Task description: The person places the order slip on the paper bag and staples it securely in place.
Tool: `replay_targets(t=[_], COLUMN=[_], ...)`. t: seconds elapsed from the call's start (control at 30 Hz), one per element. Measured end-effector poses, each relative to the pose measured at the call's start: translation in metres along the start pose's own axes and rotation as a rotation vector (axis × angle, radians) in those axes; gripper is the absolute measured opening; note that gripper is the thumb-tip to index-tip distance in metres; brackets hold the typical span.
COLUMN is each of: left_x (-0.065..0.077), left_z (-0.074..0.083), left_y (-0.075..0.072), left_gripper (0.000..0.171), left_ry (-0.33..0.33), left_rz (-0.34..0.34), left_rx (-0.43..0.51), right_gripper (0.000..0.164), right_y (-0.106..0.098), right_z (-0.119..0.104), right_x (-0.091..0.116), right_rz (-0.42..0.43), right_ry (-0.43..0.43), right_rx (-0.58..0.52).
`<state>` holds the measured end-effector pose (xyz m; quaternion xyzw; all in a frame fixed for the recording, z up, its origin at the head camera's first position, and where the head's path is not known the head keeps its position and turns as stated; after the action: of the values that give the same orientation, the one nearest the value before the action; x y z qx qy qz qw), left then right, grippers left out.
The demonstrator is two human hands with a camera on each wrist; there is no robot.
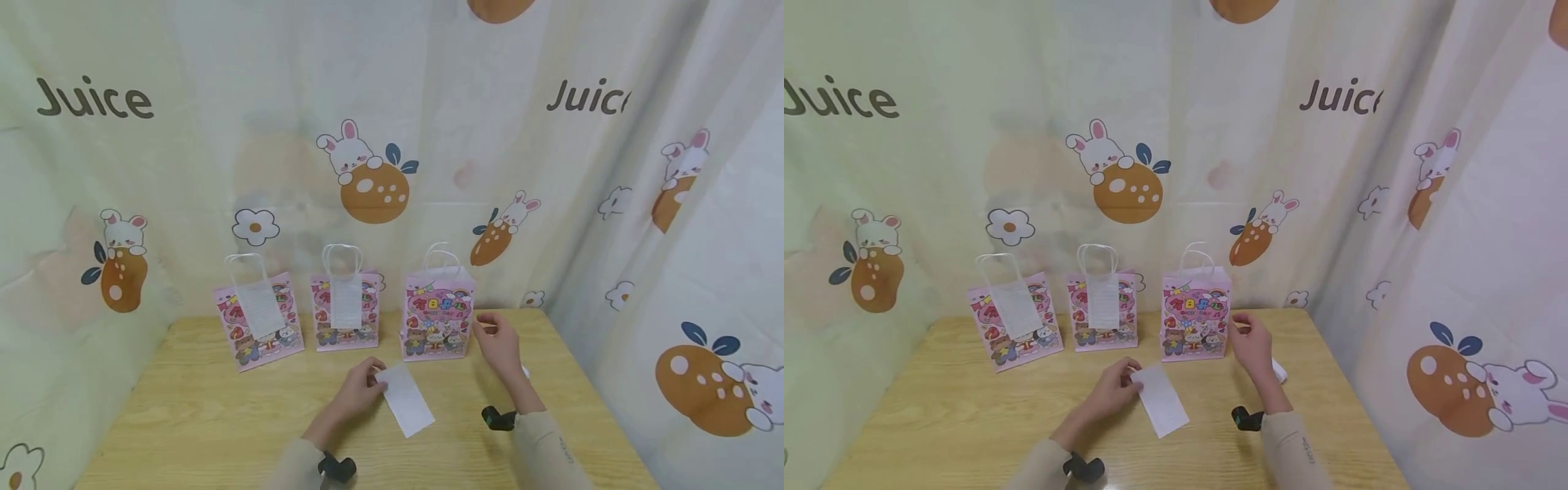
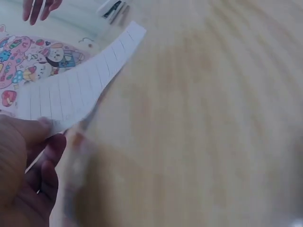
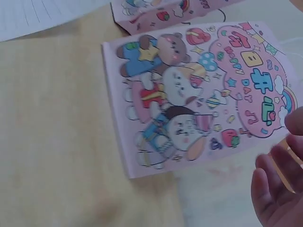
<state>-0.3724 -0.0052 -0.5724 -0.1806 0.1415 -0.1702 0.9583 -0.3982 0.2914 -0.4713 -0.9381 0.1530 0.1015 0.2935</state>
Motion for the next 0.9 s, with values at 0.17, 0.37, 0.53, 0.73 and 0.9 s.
replay_targets(t=[0.17,0.37,0.53,0.73,0.9], left_x=[-0.017,-0.043,-0.065,-0.086,-0.106], left_z=[0.007,0.042,0.07,0.098,0.101], left_y=[-0.008,-0.027,-0.041,-0.048,-0.045], left_gripper=[0.009,0.012,0.01,0.012,0.01], left_ry=[-0.028,0.105,0.164,0.186,0.15], left_rz=[0.014,0.063,0.107,0.136,0.111], left_rx=[0.044,-0.055,-0.13,-0.122,-0.073], right_gripper=[0.035,0.035,0.049,0.061,0.064], right_y=[-0.001,-0.003,0.005,0.017,0.03], right_z=[-0.014,-0.026,-0.025,-0.016,-0.013], right_x=[-0.026,-0.047,-0.057,-0.061,-0.059], right_rz=[0.001,0.037,0.006,-0.008,-0.062], right_ry=[-0.027,-0.074,-0.039,-0.01,0.016], right_rx=[-0.017,-0.08,-0.128,-0.188,-0.223])
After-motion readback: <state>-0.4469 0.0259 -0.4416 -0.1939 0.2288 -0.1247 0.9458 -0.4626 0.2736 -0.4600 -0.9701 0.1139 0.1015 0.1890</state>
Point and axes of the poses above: each hand's wrist, its own x-axis away from the middle knuckle, its own y-axis out of the palm, z = x × y, the point moved 8 cm from there along -x, towards the middle knuckle, and after that the axes turned 1 degree about x, right-handed, at the moved point
